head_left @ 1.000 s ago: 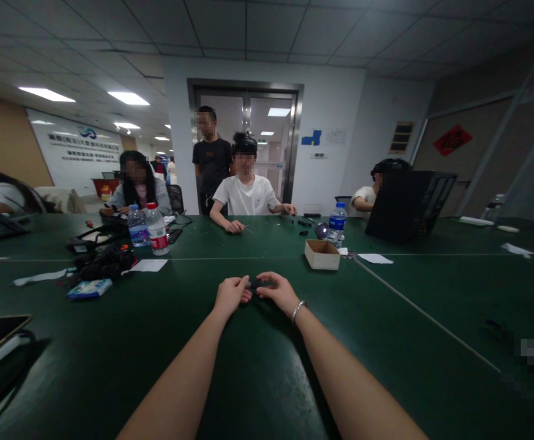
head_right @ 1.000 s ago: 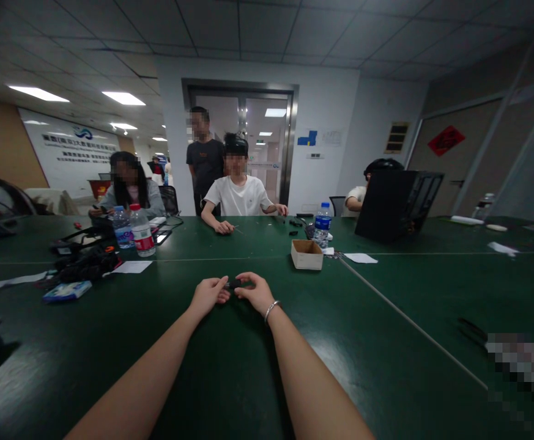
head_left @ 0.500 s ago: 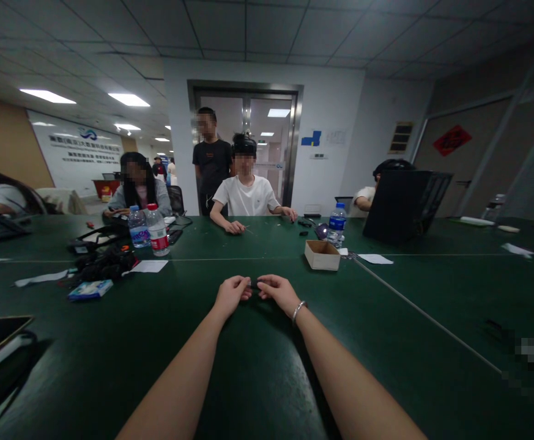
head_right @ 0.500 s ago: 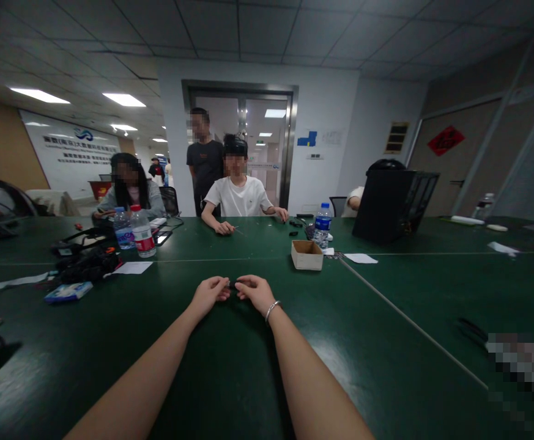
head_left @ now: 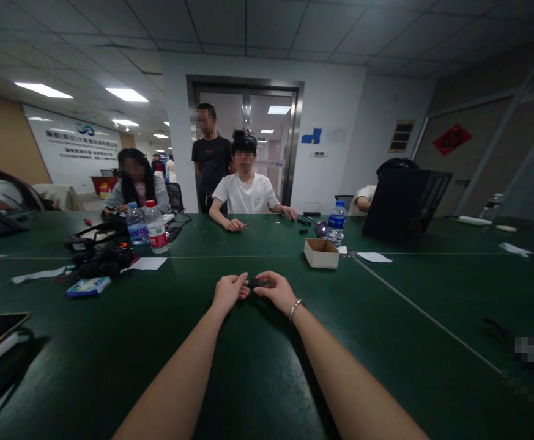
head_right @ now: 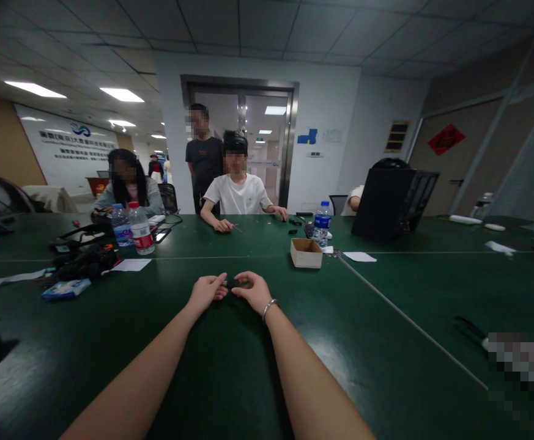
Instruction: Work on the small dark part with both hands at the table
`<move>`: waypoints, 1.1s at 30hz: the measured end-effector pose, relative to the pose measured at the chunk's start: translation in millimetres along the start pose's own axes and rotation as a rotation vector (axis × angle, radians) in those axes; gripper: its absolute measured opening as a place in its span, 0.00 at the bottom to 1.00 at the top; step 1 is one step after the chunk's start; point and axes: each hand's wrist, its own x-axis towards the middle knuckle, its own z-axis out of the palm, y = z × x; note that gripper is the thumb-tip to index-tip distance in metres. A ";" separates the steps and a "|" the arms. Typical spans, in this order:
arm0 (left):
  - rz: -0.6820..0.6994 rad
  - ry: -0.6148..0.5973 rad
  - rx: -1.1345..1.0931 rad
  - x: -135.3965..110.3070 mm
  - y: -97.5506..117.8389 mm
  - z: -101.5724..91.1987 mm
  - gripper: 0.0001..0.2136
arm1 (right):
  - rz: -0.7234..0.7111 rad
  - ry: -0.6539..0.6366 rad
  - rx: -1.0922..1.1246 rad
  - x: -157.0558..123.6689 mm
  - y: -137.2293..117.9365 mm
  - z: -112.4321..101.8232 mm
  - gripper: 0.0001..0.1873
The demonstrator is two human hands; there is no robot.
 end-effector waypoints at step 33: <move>-0.007 -0.006 -0.098 0.6 3.3 2.4 0.16 | -0.132 0.092 -0.277 0.0 -2.5 8.0 0.15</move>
